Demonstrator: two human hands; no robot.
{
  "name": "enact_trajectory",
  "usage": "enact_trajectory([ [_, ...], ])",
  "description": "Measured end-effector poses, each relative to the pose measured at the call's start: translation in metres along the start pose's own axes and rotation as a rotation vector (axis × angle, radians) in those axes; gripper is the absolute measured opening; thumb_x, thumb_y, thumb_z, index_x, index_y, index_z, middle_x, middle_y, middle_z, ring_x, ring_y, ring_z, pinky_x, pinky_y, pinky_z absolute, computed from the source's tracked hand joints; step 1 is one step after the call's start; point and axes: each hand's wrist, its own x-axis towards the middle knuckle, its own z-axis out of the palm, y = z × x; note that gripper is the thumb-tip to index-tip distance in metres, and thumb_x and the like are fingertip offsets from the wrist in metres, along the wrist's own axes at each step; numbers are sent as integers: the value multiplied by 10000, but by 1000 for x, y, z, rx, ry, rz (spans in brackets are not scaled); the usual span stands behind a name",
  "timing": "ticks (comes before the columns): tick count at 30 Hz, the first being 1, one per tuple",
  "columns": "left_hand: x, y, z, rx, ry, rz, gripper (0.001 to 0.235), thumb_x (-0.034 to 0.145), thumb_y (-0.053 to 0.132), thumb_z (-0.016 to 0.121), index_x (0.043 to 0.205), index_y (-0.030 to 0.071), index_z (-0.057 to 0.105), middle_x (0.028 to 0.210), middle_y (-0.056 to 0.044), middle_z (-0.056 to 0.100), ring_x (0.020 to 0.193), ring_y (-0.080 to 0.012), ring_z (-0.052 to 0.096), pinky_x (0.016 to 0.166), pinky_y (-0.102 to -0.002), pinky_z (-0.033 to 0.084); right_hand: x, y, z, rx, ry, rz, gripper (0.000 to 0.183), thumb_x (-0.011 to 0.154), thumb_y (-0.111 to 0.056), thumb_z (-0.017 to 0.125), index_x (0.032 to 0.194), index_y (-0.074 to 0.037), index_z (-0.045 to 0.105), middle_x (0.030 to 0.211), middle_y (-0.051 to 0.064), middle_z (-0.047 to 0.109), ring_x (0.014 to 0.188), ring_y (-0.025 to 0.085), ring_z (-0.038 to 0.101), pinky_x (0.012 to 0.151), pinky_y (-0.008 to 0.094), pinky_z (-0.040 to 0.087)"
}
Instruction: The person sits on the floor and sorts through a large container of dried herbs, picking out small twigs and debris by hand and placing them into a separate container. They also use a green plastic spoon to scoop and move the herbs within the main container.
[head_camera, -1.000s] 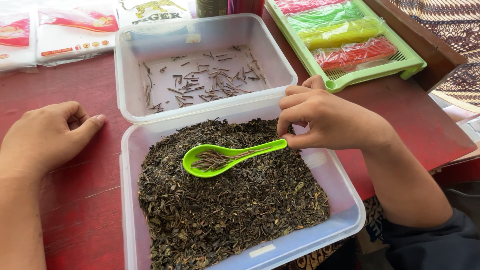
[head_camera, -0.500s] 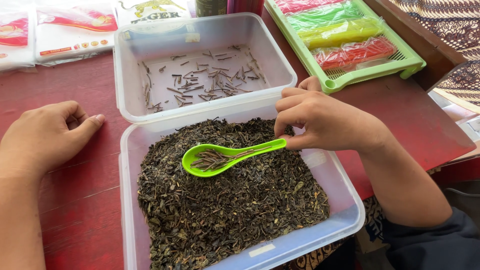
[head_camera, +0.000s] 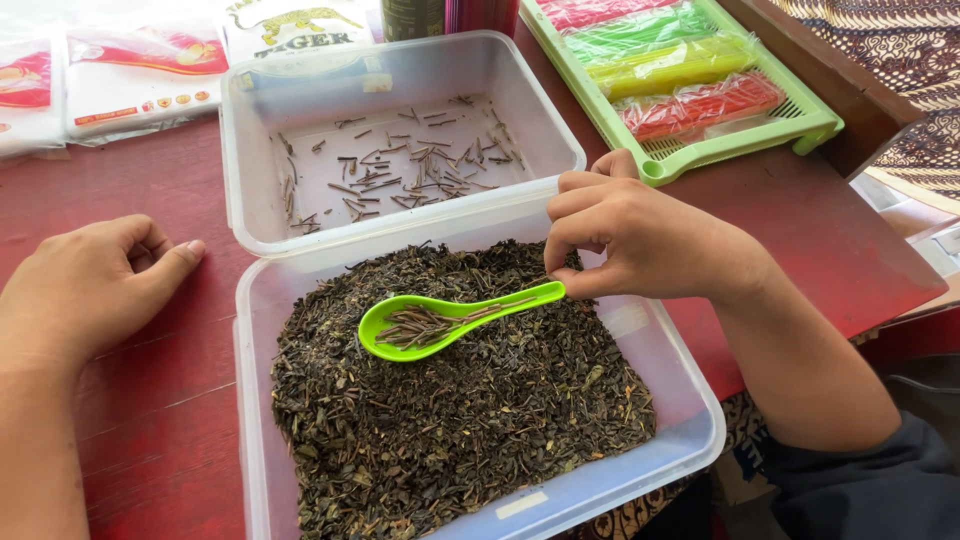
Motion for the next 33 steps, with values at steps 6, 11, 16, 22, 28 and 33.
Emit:
enact_trajectory([
  [6, -3, 4, -4, -24, -11, -13, 518, 1009, 606, 567, 876, 125, 706, 890, -94, 788, 967, -339, 699, 772, -475, 476, 0, 0, -1, -4, 31, -5, 175, 844, -155, 772, 743, -238, 655, 671, -127, 480, 758, 107, 460, 849, 365, 220],
  [11, -4, 5, -5, -18, -16, -16, 514, 1005, 606, 563, 888, 130, 718, 923, -106, 800, 1002, -344, 700, 793, -483, 484, -1, 0, -1, -11, 55, -16, 173, 858, -138, 759, 752, -231, 658, 675, -122, 479, 770, 115, 463, 852, 368, 215],
  [16, -3, 4, -4, -20, -13, -12, 513, 1002, 607, 568, 888, 129, 715, 913, -109, 797, 994, -345, 701, 798, -485, 486, -1, -1, -3, -8, 82, -11, 182, 858, -119, 747, 763, -246, 656, 685, -128, 466, 781, 105, 469, 874, 358, 210],
  [22, -5, 6, -5, -13, -19, -23, 512, 1002, 607, 558, 905, 133, 724, 935, -106, 799, 1013, -345, 698, 799, -485, 493, -1, -3, -7, -25, 135, -25, 192, 861, -112, 773, 771, -232, 654, 693, -119, 454, 776, 106, 466, 879, 349, 215],
  [28, -2, 6, -7, -4, -7, -7, 497, 986, 594, 568, 906, 132, 733, 962, -122, 810, 1025, -368, 710, 832, -487, 502, -4, -9, -18, -56, 172, -17, 191, 898, -128, 753, 780, -227, 641, 710, -96, 419, 783, 112, 471, 849, 344, 206],
  [33, -5, 8, -9, -36, -29, 7, 500, 980, 582, 566, 858, 120, 710, 987, -129, 800, 1008, -368, 706, 809, -485, 500, -9, -18, -27, -58, 243, -2, 152, 888, -78, 751, 833, -188, 661, 739, -66, 480, 771, 152, 431, 885, 362, 215],
])
